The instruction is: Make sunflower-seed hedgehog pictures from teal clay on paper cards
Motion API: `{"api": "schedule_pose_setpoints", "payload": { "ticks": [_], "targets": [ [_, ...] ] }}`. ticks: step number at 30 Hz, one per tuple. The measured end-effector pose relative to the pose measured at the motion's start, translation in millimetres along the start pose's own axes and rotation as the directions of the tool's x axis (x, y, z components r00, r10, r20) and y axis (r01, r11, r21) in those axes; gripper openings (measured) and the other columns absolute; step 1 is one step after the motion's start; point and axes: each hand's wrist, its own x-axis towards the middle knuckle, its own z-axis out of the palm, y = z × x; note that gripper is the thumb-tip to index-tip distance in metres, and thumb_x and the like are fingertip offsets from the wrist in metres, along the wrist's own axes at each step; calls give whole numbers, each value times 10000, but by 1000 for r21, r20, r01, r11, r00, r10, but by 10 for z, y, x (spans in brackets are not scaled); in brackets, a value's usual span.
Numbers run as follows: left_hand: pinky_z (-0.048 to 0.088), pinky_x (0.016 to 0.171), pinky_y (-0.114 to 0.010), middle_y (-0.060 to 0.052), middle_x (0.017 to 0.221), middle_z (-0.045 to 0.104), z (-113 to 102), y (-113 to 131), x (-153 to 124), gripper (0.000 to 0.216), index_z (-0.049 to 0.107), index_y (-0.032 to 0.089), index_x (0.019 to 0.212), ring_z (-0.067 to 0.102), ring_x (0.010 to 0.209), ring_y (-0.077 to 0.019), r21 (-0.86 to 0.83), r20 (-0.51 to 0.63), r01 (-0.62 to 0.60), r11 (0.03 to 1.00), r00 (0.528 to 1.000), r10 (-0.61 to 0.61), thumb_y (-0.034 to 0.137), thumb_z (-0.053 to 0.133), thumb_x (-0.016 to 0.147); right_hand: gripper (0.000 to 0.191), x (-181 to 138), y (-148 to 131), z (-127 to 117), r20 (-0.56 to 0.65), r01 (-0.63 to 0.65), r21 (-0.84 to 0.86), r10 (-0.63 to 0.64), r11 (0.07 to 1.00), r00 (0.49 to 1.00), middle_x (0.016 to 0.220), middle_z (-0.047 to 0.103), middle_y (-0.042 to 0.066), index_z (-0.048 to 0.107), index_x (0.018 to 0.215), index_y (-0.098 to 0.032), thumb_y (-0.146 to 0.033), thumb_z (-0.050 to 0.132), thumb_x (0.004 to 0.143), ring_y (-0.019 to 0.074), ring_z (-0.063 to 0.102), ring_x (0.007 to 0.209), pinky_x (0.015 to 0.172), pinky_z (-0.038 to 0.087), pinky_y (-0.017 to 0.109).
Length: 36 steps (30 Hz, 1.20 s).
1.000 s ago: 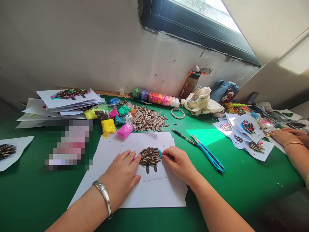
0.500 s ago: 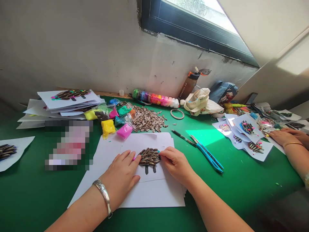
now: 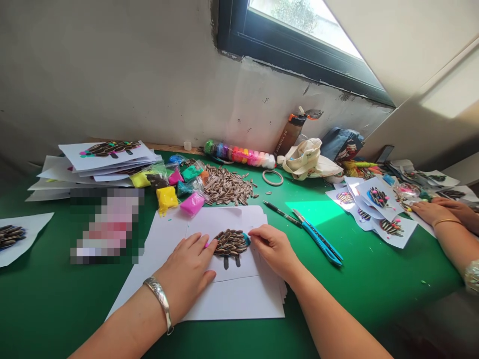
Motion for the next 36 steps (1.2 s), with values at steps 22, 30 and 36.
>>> {"api": "schedule_pose_setpoints", "payload": {
  "ticks": [22, 30, 36],
  "targets": [
    [357, 1075, -540, -148, 1393, 525, 222, -72, -20, 546, 528, 169, 1342, 417, 1316, -342, 28, -82, -3, 1000, 997, 5, 220, 578, 801, 169, 1000, 167, 127, -59, -54, -424, 32, 904, 998, 797, 590, 64, 606, 779, -193, -163, 461, 860, 196, 530, 792, 706, 373, 283],
    [366, 1079, -533, -157, 1384, 534, 12, 1, -14, 502, 546, 142, 1325, 434, 1309, -344, 8, 3, -7, 1000, 1000, 7, 221, 565, 829, 146, 316, -57, -207, 51, -127, -67, 131, 990, 990, 723, 601, -13, 591, 852, -222, -316, 491, 903, 143, 540, 656, 608, 409, 243],
    [376, 1077, -537, -160, 1377, 539, 27, -21, -10, 495, 555, 146, 1313, 436, 1314, -352, -15, -29, -13, 1000, 999, 13, 215, 573, 824, 203, 43, -90, -119, 125, -195, 47, 188, 980, 974, 848, 684, 12, 658, 890, -226, -280, 463, 893, 165, 608, 766, 692, 453, 270]
  ]
}}
